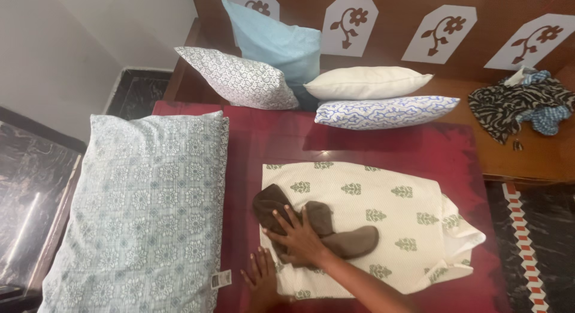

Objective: The person arranges several pillows on a bed and then uses a small brown cloth to wipe the surface of a light-colored pillowcase.

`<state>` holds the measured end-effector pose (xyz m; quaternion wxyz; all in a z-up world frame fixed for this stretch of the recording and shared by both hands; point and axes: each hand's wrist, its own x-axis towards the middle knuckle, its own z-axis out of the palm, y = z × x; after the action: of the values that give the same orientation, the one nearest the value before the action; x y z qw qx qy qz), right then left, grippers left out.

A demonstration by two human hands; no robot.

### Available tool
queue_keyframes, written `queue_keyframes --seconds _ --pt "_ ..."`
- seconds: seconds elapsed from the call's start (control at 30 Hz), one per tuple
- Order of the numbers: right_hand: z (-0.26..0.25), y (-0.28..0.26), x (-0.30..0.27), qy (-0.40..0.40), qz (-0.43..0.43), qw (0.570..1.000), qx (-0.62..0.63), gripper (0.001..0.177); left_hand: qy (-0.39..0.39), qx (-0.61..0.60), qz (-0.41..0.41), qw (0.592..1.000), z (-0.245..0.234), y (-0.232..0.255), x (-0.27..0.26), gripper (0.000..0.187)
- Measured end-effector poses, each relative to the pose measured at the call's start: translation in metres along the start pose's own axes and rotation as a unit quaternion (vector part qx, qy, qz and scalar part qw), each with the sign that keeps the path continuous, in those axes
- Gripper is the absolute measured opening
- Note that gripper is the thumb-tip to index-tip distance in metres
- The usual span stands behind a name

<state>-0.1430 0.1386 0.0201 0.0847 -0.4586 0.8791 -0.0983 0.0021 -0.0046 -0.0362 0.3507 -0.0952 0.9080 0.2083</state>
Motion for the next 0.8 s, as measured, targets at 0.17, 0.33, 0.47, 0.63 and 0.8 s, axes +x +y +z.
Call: queue_keyframes --seconds 0.17,0.33,0.47,0.63,0.8 --pt "-0.01 0.059 0.066 -0.019 0.099 0.995 -0.006 0.083 -0.024 0.005 -0.046 0.999 -0.011 0.005 0.01 0.169" --pt "-0.028 0.109 0.132 0.053 0.296 0.952 0.053 0.099 -0.052 0.005 -0.101 0.993 -0.028 0.019 0.012 0.169" --pt "-0.01 0.061 0.146 0.141 0.211 0.967 0.01 0.106 -0.057 0.047 -0.111 0.991 -0.007 0.008 0.022 0.169" --pt "0.011 -0.045 0.11 -0.042 0.127 0.991 0.003 0.095 0.163 0.113 -0.059 0.978 0.034 -0.006 0.035 0.161" --pt "-0.025 -0.035 0.051 0.133 0.064 0.989 -0.018 0.073 -0.031 0.088 -0.108 0.99 0.007 0.004 0.026 0.165"
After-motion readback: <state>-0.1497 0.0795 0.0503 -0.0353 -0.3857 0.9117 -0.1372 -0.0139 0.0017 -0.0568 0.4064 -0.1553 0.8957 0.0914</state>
